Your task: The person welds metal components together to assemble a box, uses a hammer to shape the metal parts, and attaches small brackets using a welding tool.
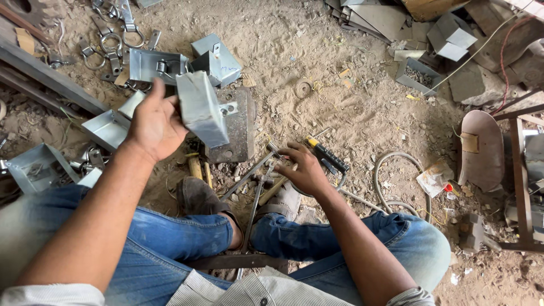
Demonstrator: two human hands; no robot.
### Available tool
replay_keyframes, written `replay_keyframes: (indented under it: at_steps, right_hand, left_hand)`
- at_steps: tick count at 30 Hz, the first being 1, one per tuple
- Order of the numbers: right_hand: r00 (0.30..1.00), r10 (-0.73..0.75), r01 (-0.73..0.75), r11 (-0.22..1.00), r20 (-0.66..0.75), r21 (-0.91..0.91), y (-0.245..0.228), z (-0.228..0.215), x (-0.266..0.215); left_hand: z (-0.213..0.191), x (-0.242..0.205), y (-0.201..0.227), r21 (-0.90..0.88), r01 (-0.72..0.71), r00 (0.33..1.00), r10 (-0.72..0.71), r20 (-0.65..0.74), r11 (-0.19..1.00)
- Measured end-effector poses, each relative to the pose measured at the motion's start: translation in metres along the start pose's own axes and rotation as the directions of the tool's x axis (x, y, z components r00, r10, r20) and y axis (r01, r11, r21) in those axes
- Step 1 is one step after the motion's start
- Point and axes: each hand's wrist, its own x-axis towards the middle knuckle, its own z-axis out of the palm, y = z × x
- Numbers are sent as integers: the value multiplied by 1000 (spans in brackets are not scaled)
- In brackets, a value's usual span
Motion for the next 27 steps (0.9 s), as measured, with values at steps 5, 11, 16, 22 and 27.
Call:
replay_keyframes:
  at_steps: [5, 11, 16, 22, 27]
  right_hand:
    - [996, -86, 85, 995, -15, -44, 4, 6, 5]
    - [997, 4, 2, 997, 71, -79, 2, 15, 16]
    - [998, -18, 20, 999, 64, -37, 9, 17, 18]
    - [997, -23, 28, 997, 72, -72, 12, 22, 20]
    - [998, -40, 44, 997, 58, -59, 13, 22, 19]
  left_hand:
    - [-2, -2, 10, 114, 25, 994, -37, 100, 993]
    - [-5, 1, 9, 149, 17, 995, -31, 94, 989]
    - [-13, 9, 4, 168, -30, 998, 22, 53, 985]
    - [-26, 16, -3, 95, -17, 1000, 17, 0, 995]
    - [-31, 19, -10, 71, -9, 1000, 9, -5, 997]
